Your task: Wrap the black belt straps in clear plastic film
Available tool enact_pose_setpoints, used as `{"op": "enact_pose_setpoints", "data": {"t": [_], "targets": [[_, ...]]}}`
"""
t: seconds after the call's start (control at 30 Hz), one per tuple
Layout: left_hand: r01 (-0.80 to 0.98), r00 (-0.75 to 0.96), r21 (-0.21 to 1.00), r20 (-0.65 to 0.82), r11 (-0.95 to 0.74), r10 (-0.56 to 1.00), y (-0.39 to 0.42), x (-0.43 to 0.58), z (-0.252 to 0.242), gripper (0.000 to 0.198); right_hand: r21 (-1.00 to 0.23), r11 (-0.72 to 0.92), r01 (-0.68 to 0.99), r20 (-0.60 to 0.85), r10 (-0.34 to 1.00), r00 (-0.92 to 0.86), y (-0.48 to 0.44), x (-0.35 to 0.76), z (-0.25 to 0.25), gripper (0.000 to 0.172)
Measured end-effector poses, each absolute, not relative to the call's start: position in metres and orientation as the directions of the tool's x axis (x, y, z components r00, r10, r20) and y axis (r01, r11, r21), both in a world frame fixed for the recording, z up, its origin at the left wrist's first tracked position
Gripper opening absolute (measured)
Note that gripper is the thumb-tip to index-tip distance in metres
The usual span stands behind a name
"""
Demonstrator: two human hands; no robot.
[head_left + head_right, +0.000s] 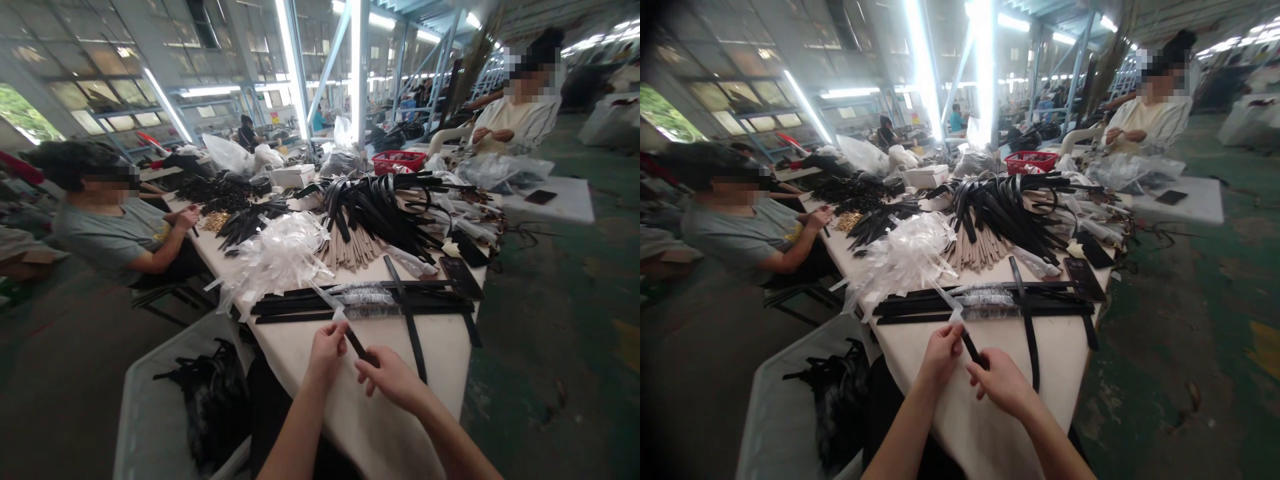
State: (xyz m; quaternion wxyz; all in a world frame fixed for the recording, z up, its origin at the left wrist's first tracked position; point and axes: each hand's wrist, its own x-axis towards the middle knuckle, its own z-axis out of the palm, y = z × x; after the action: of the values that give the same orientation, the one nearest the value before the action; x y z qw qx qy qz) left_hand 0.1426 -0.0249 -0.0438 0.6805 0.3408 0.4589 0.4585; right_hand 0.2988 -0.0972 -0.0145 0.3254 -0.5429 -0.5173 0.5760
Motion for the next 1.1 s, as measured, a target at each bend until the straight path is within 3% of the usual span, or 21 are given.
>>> {"op": "enact_pose_setpoints", "data": {"t": [0.1,0.3,0.43,0.63,0.8,0.97,1.03,1.1], "targets": [[-0.373,0.095,0.859,-0.341,0.351,0.935,-0.034,0.137,-0.046,0.044,-0.928,-0.229,0.293,-0.290,0.939,-0.184,-0.109,0.306,-0.007,0.028],[-0.281,0.226,0.835,-0.422,0.473,0.878,-0.068,0.140,-0.047,0.047,-0.926,-0.135,0.354,-0.231,0.942,-0.245,-0.104,0.314,0.013,0.035],[-0.331,0.084,0.857,-0.390,0.395,0.917,-0.069,0.132,-0.035,0.042,-0.862,0.016,0.506,-0.127,0.961,-0.245,-0.110,0.327,0.020,0.028],[-0.181,0.139,0.895,-0.386,0.407,0.912,-0.079,0.139,-0.042,0.046,-0.872,-0.021,0.489,-0.173,0.948,-0.268,-0.111,0.324,0.012,0.035],[-0.160,0.001,0.929,-0.338,0.334,0.941,-0.084,0.139,-0.044,0.048,-0.799,-0.001,0.601,-0.178,0.956,-0.235,-0.115,0.335,0.010,0.030],[-0.005,0.129,0.943,-0.329,0.332,0.936,-0.097,0.156,-0.047,0.051,-0.845,-0.066,0.531,-0.265,0.913,-0.309,-0.112,0.336,0.005,0.038],[0.129,0.121,0.937,-0.340,0.325,0.933,-0.105,0.154,-0.042,0.053,-0.839,-0.085,0.537,-0.296,0.901,-0.319,-0.112,0.346,0.002,0.038],[0.329,0.096,0.924,-0.239,0.195,0.966,-0.112,0.145,-0.029,0.050,-0.833,-0.116,0.541,-0.341,0.878,-0.336,-0.113,0.361,-0.002,0.034]]}}
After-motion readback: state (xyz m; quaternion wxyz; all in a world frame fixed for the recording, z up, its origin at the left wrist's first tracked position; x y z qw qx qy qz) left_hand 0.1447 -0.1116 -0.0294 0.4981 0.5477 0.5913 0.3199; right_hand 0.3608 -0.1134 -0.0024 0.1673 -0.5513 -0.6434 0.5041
